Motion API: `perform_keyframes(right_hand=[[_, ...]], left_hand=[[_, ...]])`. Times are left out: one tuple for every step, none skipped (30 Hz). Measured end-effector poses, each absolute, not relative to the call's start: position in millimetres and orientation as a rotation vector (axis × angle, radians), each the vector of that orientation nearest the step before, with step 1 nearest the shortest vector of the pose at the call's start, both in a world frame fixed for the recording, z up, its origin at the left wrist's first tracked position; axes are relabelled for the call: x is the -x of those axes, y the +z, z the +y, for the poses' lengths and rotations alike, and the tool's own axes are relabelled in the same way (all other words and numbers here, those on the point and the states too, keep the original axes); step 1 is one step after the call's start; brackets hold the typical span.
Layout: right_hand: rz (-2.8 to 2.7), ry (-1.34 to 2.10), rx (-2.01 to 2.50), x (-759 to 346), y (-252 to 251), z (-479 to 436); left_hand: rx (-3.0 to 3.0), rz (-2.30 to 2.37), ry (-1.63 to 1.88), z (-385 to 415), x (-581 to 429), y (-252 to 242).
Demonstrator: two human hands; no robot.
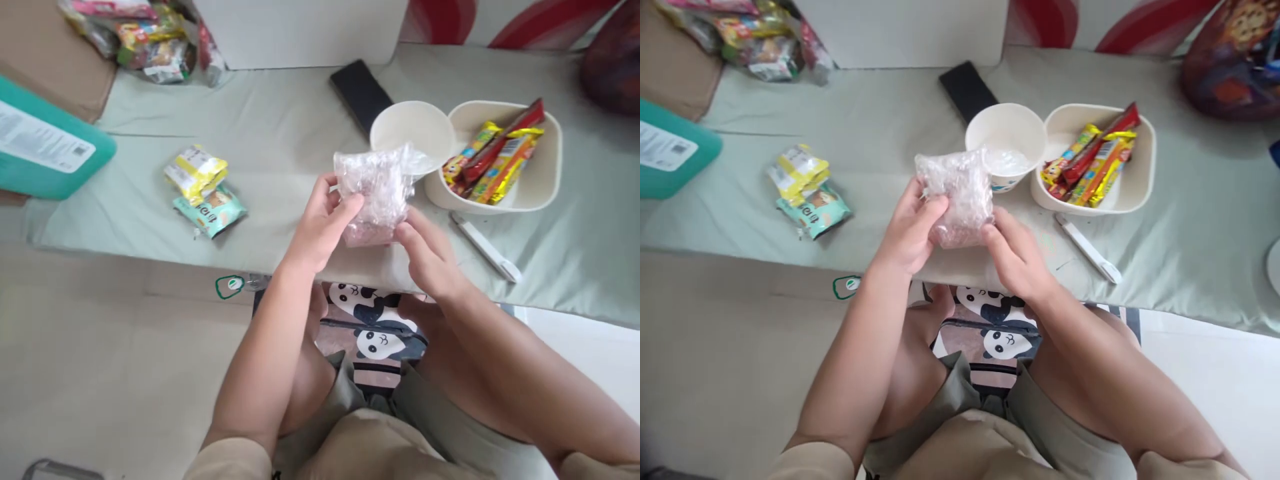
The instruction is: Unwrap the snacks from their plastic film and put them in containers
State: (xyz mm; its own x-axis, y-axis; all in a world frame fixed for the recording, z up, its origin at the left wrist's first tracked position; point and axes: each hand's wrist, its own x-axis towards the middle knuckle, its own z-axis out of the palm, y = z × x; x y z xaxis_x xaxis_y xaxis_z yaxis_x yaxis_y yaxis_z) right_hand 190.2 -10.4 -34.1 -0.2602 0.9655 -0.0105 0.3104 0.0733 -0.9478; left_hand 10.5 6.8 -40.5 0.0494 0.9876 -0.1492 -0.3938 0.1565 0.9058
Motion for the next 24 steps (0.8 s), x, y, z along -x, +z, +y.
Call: perform_keyframes(right_hand=[[-1.767,1.059,1.300,-202.1,-31.4,-11.1],[-1.852,0.928,1.310,-214.1,-28.7,-11.9],[-1.912,0.817,1.319,-226.1,-26.5,-13.0],[-1.951,0.729,1.334,-238.0,-25.2,-14.3],[-1.972,0.650,1.367,-249.8,-25.1,-15.8],[-1.979,0.575,1.420,-261.7,-26.1,-17.6],[-1.976,0.499,1.491,-273.5,-28.0,-19.5],[-1.972,0.426,1.571,-285.3,-30.8,-21.4],[-1.971,0.357,1.651,-296.9,-34.1,-23.4],[-1.982,0.301,1.725,-308.0,-37.7,-25.1],[-2.003,0.257,1.788,-318.2,-41.3,-26.5],[-2.031,0.234,1.842,-327.2,-44.6,-27.5],[-2.061,0.232,1.887,-334.6,-47.2,-27.9],[-2.086,0.248,1.924,-340.2,-49.0,-27.7],[-2.103,0.277,1.949,-343.6,-49.6,-27.1],[-2.117,0.320,1.960,-345.0,-48.8,-26.1],[-2.123,0.372,1.961,-344.3,-46.6,-25.2],[-2.123,0.433,1.955,-341.9,-42.9,-24.7],[-2.114,0.509,1.941,-338.0,-38.1,-24.8],[-2.095,0.613,1.914,-333.0,-32.3,-25.7],[-2.056,0.741,1.872,-327.3,-26.2,-27.4],[-1.994,0.892,1.806,-321.3,-20.0,-29.7],[-1.908,1.051,1.713,-315.2,-14.5,-32.4],[-1.808,1.195,1.608,-309.1,-9.8,-35.2]], left_hand=[[-0.837,0.956,1.211,8.4,-12.4,-41.7],[-0.864,0.946,1.177,9.8,-14.2,-42.8],[-0.886,0.940,1.143,10.9,-16.1,-44.1],[-0.905,0.936,1.110,11.8,-18.6,-45.6],[-0.918,0.938,1.079,12.4,-21.6,-47.5],[-0.926,0.944,1.048,12.8,-25.2,-49.8],[-0.931,0.953,1.021,13.0,-29.2,-52.4],[-0.933,0.965,1.001,13.1,-33.5,-55.3],[-0.936,0.978,0.987,13.1,-37.8,-58.2],[-0.941,0.990,0.984,13.0,-41.9,-61.0],[-0.951,1.000,0.991,12.8,-45.6,-63.5],[-0.963,1.008,1.010,12.6,-48.8,-65.7],[-0.977,1.013,1.034,12.4,-51.3,-67.4],[-0.989,1.016,1.058,12.2,-53.2,-68.6],[-1.000,1.019,1.076,11.9,-54.5,-69.2],[-1.008,1.024,1.090,11.6,-55.2,-69.2],[-1.011,1.028,1.092,11.3,-55.5,-68.8],[-1.010,1.035,1.088,10.9,-55.4,-68.1],[-1.006,1.042,1.079,10.5,-55.1,-67.3],[-0.998,1.048,1.067,9.9,-54.7,-66.5],[-0.988,1.053,1.056,9.3,-54.2,-65.9],[-0.978,1.054,1.050,8.6,-53.9,-65.7],[-0.970,1.052,1.049,7.9,-53.6,-65.9],[-0.963,1.047,1.053,7.1,-53.4,-66.3]])
